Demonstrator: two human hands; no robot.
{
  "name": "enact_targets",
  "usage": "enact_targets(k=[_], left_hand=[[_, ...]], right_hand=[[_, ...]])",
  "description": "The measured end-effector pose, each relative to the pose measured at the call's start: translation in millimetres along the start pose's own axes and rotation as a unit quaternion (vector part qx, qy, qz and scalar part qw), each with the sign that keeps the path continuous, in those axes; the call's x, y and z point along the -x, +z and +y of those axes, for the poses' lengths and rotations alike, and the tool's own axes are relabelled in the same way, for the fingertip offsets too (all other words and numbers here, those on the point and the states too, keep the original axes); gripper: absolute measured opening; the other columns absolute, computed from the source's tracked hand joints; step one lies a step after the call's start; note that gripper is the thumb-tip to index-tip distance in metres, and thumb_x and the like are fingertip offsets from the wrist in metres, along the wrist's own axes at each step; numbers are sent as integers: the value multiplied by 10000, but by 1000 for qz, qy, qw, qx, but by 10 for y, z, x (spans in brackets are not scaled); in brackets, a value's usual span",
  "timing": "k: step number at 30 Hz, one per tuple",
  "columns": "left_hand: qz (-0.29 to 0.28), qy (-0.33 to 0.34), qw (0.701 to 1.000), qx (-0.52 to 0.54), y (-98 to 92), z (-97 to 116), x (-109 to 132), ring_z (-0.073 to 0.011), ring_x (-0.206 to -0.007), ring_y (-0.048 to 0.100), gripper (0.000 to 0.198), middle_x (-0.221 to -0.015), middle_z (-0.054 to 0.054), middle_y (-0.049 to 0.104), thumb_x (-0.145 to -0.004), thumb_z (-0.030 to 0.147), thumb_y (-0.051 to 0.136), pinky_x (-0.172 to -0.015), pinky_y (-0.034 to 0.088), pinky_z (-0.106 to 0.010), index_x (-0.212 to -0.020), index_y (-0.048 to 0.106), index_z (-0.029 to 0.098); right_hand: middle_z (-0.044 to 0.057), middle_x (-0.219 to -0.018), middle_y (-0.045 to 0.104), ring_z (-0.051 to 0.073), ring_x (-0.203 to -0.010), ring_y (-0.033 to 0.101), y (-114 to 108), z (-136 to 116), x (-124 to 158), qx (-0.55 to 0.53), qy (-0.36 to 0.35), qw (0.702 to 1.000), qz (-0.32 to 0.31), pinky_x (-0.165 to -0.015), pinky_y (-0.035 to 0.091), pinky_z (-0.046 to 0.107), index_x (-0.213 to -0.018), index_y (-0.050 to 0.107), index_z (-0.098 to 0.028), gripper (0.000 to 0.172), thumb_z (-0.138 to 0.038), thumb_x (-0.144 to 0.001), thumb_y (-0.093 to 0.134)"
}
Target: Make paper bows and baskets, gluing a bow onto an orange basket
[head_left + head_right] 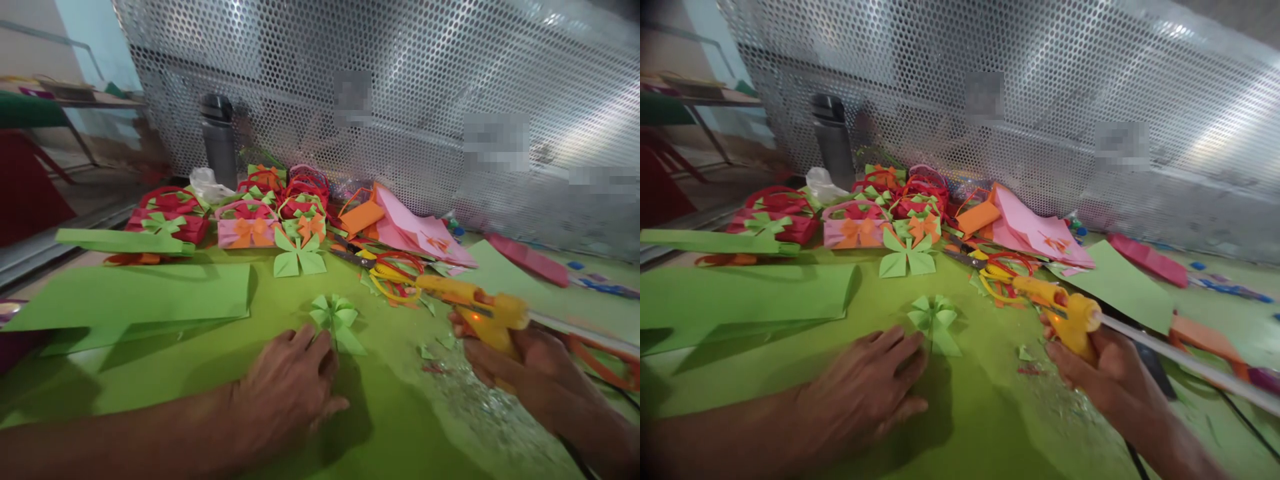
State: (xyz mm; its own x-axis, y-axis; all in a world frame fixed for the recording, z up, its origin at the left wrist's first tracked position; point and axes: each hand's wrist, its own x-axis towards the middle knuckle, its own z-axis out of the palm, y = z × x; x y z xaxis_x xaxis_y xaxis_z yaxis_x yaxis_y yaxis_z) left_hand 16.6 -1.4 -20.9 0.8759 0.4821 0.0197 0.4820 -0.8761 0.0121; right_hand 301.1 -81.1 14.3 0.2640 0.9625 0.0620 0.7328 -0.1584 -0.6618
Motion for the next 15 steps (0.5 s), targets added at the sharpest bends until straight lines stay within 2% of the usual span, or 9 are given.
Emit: enact_targets(k=[2, 4, 7, 9, 12, 15], left_hand=[[-2, 1, 1000, 4, 2, -1, 4, -293, -901, 531, 453, -1035, -137, 587, -908, 503, 433, -666, 512, -424, -1023, 640, 118], [1, 5, 1000, 6, 3, -4, 5, -305, -930, 529, 456, -1095, -149, 570, -913, 503, 421, -681, 521, -439, -1026, 634, 116], [-7, 9, 1000, 1, -6, -13, -5, -315, -983, 524, 449, -1139, -151, 560, -916, 505, 418, -711, 527, -443, -1027, 629, 123], [-13, 12, 1000, 1, -15, -20, -18, -314, -992, 526, 446, -1143, -146, 568, -912, 510, 426, -719, 528, -441, -1027, 625, 127], [1, 18, 1000, 6, -21, -30, -34, -305, -949, 541, 434, -1120, -136, 587, -903, 517, 441, -694, 530, -437, -989, 624, 133], [23, 30, 999, 5, -18, -34, -36, -298, -894, 550, 401, -1072, -133, 605, -892, 504, 473, -652, 523, -430, -963, 616, 136]], right_hand=[[-52, -562, 475, 120, -462, 450, 93, -189, 5, -92, 39, 994, -35, -431, 393, 252, -973, 568, -219, 362, -530, -788, 565], [-61, -560, 436, 108, -475, 421, 177, -379, 8, -117, 53, 987, -92, -436, 383, 234, -954, 566, -206, 386, -552, -782, 564], [-48, -572, 444, 110, -486, 423, 233, -599, -30, -55, 27, 982, -181, -431, 379, 228, -927, 574, -198, 384, -559, -829, 491], [-28, -588, 479, 127, -506, 461, 236, -682, -83, 18, -3, 976, -218, -456, 407, 244, -905, 581, -199, 389, -559, -853, 441], [28, -726, 591, 187, -661, 570, 241, -724, -167, 127, -42, 965, -226, -629, 488, 319, -932, 595, -207, 398, -552, -868, 407], [84, -1009, 639, 265, -960, 589, 277, -709, -222, 178, -58, 960, -208, -871, 453, 425, -1083, 590, -218, 443, -558, -862, 412]])
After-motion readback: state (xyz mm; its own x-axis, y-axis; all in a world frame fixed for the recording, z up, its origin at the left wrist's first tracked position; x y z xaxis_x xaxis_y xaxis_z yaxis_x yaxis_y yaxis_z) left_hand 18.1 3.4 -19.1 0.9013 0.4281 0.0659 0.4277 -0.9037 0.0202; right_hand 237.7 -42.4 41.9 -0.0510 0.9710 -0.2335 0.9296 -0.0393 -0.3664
